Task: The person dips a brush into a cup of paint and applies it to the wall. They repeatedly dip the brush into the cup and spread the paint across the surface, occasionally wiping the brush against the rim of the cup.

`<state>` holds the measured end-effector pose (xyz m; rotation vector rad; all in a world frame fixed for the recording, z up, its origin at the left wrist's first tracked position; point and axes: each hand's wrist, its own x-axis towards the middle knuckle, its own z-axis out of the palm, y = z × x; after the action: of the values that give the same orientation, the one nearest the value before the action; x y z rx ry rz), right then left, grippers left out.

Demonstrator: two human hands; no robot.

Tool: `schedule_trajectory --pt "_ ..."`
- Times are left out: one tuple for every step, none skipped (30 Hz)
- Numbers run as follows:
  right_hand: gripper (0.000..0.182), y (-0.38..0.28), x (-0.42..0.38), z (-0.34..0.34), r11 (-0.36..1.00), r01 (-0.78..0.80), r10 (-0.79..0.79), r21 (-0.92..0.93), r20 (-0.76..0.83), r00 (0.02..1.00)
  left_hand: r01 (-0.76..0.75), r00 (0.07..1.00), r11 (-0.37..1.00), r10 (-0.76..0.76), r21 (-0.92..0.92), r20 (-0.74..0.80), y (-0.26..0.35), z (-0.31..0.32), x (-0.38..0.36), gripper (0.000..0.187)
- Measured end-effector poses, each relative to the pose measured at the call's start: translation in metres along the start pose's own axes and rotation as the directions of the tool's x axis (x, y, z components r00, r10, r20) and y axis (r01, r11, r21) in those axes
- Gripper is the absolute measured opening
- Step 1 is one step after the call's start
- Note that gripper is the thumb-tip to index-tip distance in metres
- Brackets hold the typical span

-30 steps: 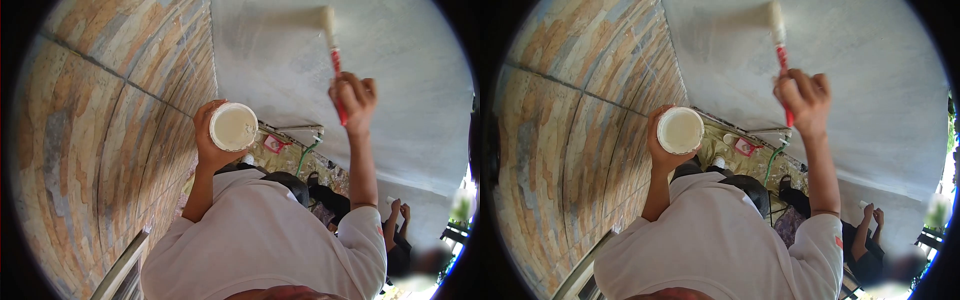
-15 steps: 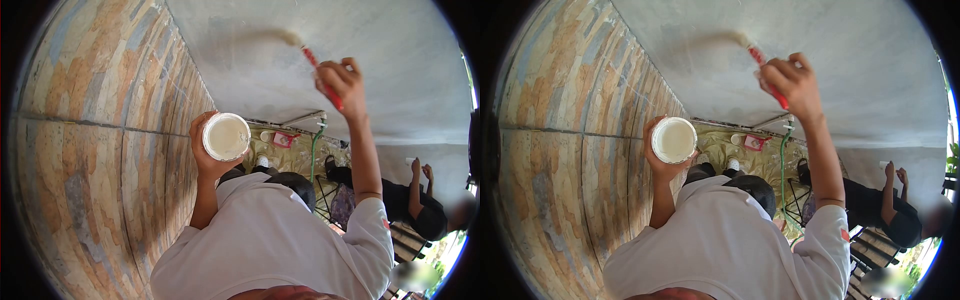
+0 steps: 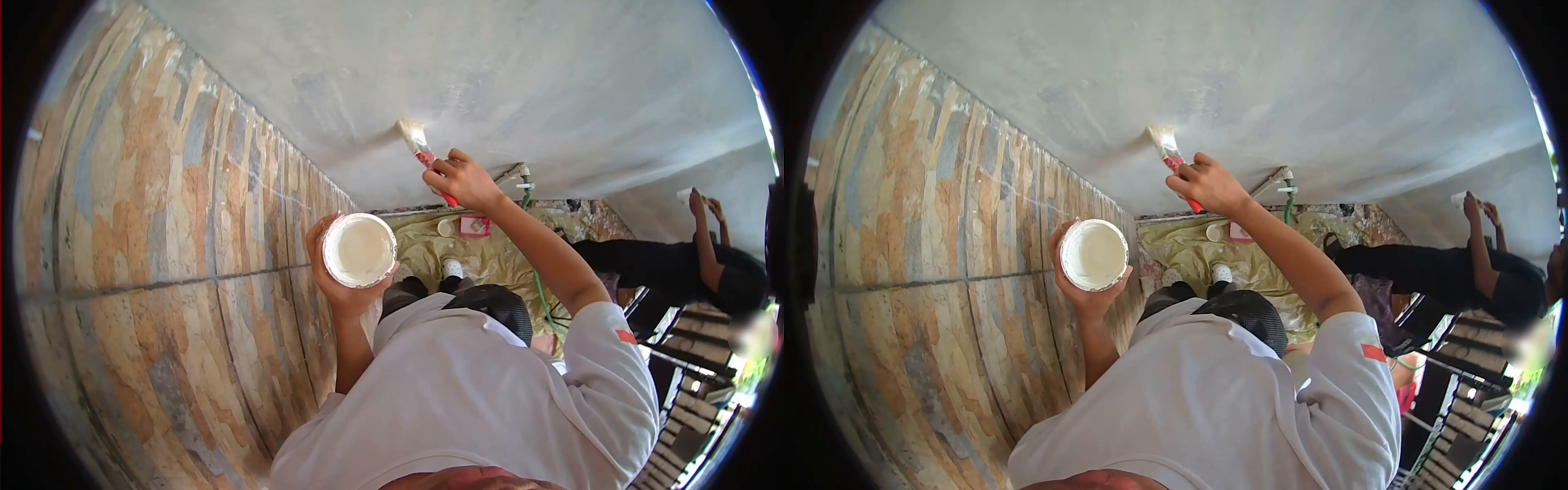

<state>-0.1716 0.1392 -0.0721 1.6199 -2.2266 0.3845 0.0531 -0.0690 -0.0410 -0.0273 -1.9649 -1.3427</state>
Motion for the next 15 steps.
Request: schedule_trajectory --pt "0.022 -0.003 0.001 0.003 0.997 -0.022 0.020 0.068 0.029 0.999 0.070 0.997 0.997 -0.071 -0.034 -0.033 0.002 0.000 0.000 0.098" --pt "0.022 -0.006 0.010 -0.009 0.997 -0.047 0.046 0.060 0.016 0.999 0.143 0.987 0.987 -0.148 -0.067 -0.067 0.003 0.000 0.000 0.097" --pt "0.018 -0.010 0.024 -0.036 0.984 -0.069 0.090 0.165 -0.125 0.988 0.087 0.996 0.996 -0.087 0.022 -0.033 -0.001 -0.007 0.002 0.098" --pt "0.015 -0.013 0.036 -0.059 0.960 -0.070 0.142 0.270 -0.256 0.956 0.085 0.996 0.996 -0.085 0.021 -0.012 -0.002 -0.010 0.005 0.098" --pt "0.015 -0.014 0.041 -0.073 0.958 -0.087 0.160 0.273 -0.257 0.953 0.089 0.996 0.996 -0.089 0.003 -0.020 -0.002 -0.011 0.006 0.098" --pt "0.011 -0.012 0.046 -0.085 0.895 -0.128 0.316 0.427 -0.407 0.857 0.090 0.995 0.996 -0.090 -0.015 -0.031 -0.004 -0.011 0.007 0.098" --pt "0.011 -0.010 0.050 -0.093 0.811 -0.125 0.472 0.571 -0.515 0.715 0.123 0.991 0.992 -0.124 -0.035 -0.048 -0.008 -0.011 0.006 0.099" --pt "0.019 -0.009 0.053 -0.094 0.638 -0.015 0.621 0.770 -0.503 0.601 0.121 0.992 0.992 -0.122 -0.032 -0.035 -0.007 -0.011 0.008 0.099" --pt "0.021 -0.005 0.050 -0.086 0.565 0.008 0.706 0.825 -0.488 0.513 0.104 0.995 0.994 -0.105 -0.012 -0.005 -0.006 -0.011 0.012 0.099" --pt "0.024 0.000 0.044 -0.072 0.488 0.042 0.783 0.872 -0.459 0.419 0.086 0.996 0.996 -0.087 0.009 0.027 -0.005 -0.010 0.015 0.099" --pt "0.026 0.001 0.034 -0.049 0.396 0.045 0.846 0.917 -0.383 0.371 0.082 0.995 0.996 -0.083 0.018 0.047 -0.005 -0.011 0.017 0.099" --pt "0.028 0.001 0.020 -0.019 0.297 0.055 0.898 0.953 -0.299 0.322 0.072 0.995 0.997 -0.074 0.028 0.074 -0.005 -0.011 0.019 0.100" --pt "0.031 -0.003 0.006 0.012 0.219 0.046 0.939 0.975 -0.224 0.262 0.060 0.993 0.997 -0.064 0.040 0.101 -0.005 -0.012 0.021 0.101" --pt "0.029 -0.010 -0.011 0.042 0.175 0.000 0.960 0.985 -0.171 0.224 0.056 0.990 0.997 -0.062 0.055 0.130 -0.002 -0.013 0.023 0.101" --pt "0.028 -0.020 -0.026 0.063 0.154 -0.110 0.970 0.982 -0.130 0.205 0.024 0.990 0.998 -0.032 0.063 0.138 0.000 -0.011 0.027 0.101"
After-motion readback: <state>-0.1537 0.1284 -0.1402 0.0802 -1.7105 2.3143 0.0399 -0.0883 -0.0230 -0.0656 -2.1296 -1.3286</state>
